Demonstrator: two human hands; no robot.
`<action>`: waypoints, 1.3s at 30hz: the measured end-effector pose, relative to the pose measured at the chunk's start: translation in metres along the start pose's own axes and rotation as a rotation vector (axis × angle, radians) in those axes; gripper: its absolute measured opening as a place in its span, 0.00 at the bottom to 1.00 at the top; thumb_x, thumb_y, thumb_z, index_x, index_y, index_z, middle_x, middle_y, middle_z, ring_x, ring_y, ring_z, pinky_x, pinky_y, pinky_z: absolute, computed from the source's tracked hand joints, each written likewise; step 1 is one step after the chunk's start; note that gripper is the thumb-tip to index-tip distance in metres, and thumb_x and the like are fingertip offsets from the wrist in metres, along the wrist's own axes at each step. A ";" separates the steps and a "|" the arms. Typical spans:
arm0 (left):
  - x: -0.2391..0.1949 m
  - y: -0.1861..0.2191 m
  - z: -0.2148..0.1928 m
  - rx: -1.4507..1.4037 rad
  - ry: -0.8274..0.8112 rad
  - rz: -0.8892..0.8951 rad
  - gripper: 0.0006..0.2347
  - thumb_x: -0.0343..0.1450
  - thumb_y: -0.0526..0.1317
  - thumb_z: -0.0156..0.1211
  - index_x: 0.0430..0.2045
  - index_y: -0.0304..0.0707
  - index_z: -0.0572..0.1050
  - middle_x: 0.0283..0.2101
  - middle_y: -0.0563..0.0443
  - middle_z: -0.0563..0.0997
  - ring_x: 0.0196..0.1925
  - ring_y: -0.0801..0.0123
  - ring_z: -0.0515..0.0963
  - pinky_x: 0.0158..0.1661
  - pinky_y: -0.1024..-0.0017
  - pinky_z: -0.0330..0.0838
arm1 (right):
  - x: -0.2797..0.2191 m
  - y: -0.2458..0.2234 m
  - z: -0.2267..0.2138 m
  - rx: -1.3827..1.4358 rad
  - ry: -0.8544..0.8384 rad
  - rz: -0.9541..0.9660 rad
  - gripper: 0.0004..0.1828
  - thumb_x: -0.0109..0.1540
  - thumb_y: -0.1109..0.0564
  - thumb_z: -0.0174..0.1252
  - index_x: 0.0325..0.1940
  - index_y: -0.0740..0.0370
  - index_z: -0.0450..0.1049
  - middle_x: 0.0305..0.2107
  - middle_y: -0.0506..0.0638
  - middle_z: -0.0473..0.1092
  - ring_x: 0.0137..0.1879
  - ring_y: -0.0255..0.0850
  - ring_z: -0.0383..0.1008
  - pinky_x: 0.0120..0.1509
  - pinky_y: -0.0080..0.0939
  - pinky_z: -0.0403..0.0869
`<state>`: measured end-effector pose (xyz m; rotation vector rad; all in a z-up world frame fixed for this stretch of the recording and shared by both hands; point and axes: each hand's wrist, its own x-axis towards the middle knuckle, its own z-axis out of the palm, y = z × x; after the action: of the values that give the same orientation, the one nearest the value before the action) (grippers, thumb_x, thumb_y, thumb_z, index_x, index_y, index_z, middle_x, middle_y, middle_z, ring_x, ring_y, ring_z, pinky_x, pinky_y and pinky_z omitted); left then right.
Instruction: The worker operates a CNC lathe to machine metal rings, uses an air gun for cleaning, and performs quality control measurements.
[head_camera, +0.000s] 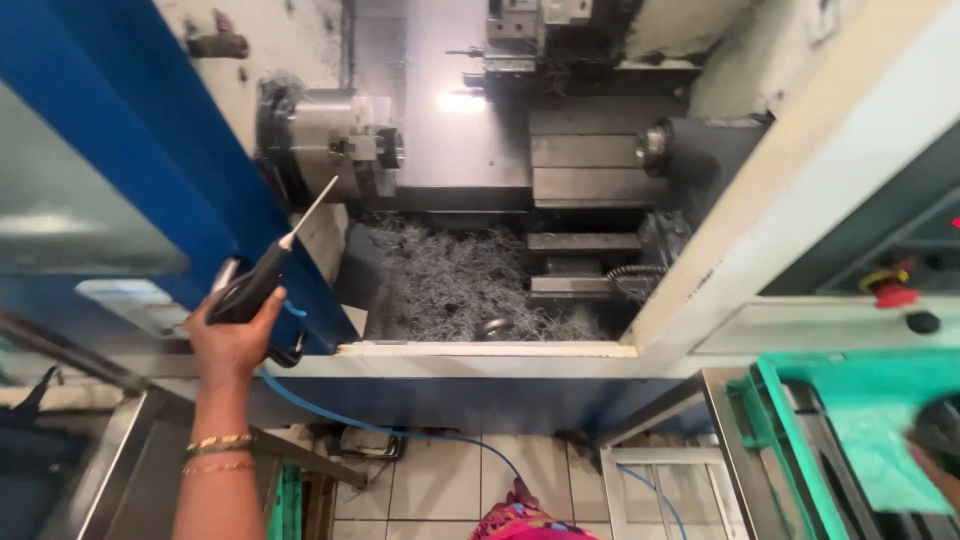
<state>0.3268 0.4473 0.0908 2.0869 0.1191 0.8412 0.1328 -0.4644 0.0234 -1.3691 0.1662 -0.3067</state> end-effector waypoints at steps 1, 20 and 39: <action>0.003 -0.005 0.003 -0.009 -0.003 0.033 0.20 0.66 0.45 0.78 0.44 0.27 0.81 0.40 0.42 0.85 0.40 0.62 0.84 0.44 0.67 0.77 | -0.034 -0.018 0.055 0.100 0.012 -0.010 0.50 0.47 0.39 0.76 0.68 0.55 0.66 0.62 0.72 0.67 0.68 0.63 0.71 0.72 0.66 0.67; -0.003 -0.010 -0.009 -0.215 -0.115 -0.065 0.20 0.64 0.47 0.77 0.40 0.31 0.80 0.38 0.48 0.83 0.38 0.67 0.83 0.39 0.69 0.76 | -0.023 0.013 0.449 0.378 -0.391 0.006 0.61 0.49 0.46 0.79 0.79 0.68 0.56 0.58 0.55 0.69 0.63 0.48 0.72 0.66 0.48 0.70; -0.053 0.037 0.035 -0.506 -0.883 -0.442 0.19 0.65 0.48 0.69 0.44 0.35 0.79 0.36 0.42 0.83 0.45 0.61 0.82 0.53 0.63 0.69 | 0.271 0.111 0.572 0.417 -0.793 0.156 0.58 0.52 0.48 0.76 0.79 0.68 0.54 0.57 0.50 0.69 0.64 0.44 0.70 0.68 0.44 0.68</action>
<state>0.2996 0.3806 0.0764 1.6745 -0.1023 -0.3234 0.5705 0.0051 0.0445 -0.9694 -0.4291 0.3285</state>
